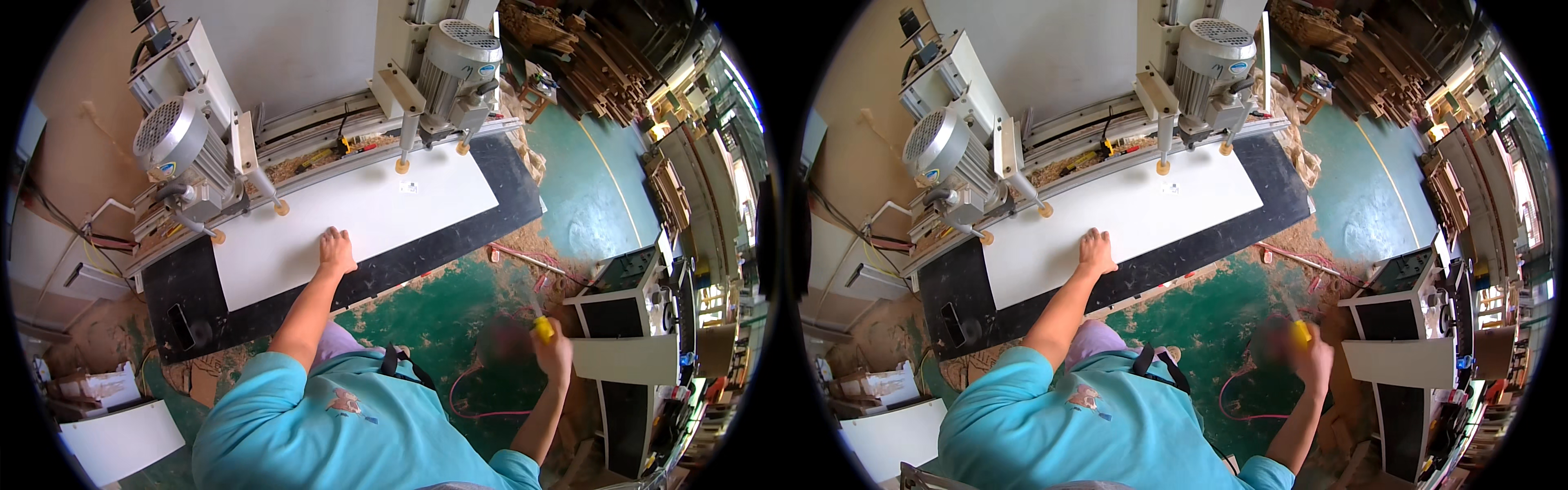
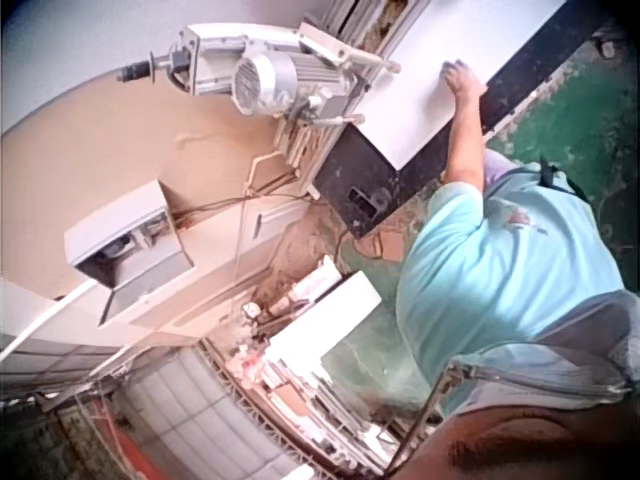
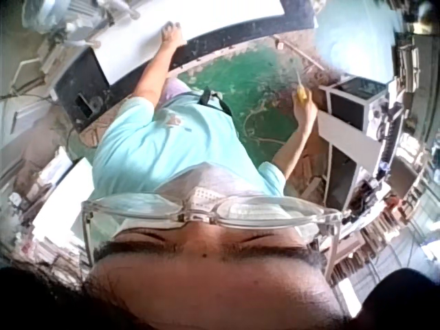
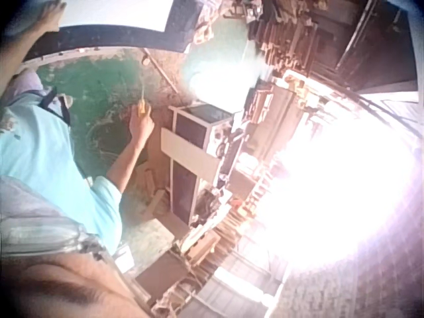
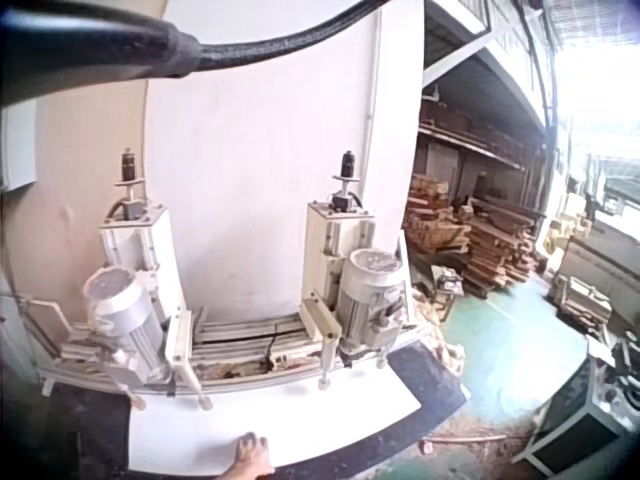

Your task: The person applies adhesive from a tube onto a white board, uses an air tool to clean surfaces, and manipulates the board through a finishing machine.

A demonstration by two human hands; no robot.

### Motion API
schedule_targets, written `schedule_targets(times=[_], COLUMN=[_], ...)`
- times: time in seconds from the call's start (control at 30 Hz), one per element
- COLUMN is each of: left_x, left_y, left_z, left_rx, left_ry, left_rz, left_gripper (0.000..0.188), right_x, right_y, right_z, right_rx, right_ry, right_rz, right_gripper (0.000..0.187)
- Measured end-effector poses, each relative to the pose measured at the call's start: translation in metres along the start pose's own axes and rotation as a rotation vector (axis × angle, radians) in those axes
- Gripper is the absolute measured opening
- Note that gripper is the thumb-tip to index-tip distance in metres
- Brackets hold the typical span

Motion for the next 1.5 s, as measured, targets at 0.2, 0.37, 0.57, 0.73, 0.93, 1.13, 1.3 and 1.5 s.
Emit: schedule_targets(times=[0.2,0.37,0.57,0.73,0.93,1.13,1.3,1.5], left_x=[0.001,0.015,0.067,0.182,0.185,0.066,-0.017,-0.027], left_y=[0.0,-0.008,0.0,0.078,0.121,0.074,-0.05,-0.174], left_z=[0.004,0.003,0.024,0.0,-0.032,-0.088,-0.152,-0.215], left_rx=[-0.036,-0.051,-0.141,-0.317,-0.442,-0.472,-0.082,0.412], left_ry=[-0.023,-0.066,0.118,0.691,0.695,0.336,0.097,0.155], left_rz=[0.03,0.084,0.009,-0.125,-0.143,-0.133,-0.17,-0.163], left_gripper=[0.088,0.097,0.083,0.075,0.073,0.068,0.072,0.072], right_x=[0.041,0.051,0.051,0.049,0.03,-0.009,-0.014,-0.006], right_y=[-0.046,-0.065,-0.026,0.014,0.03,0.012,0.037,0.073], right_z=[-0.04,-0.063,-0.104,-0.149,-0.195,-0.208,-0.197,-0.127], right_rx=[0.087,0.189,0.114,-0.111,-0.188,-0.24,-0.506,-0.518], right_ry=[-0.52,-0.67,-0.532,-0.355,-0.307,-0.425,0.117,0.297], right_rz=[0.279,0.366,0.463,0.707,0.871,0.74,0.345,0.209], right_gripper=[0.045,0.047,0.048,0.041,0.036,0.037,0.036,0.037])
Point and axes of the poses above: each hand's wrist, its own z-axis towards the middle knuckle, its own x-axis out of the back of the hand, y = z × x, the point moved 2 cm from there along z, towards the middle knuckle, and after that the axes turned 3 degrees about -z, right-handed, at the moved point
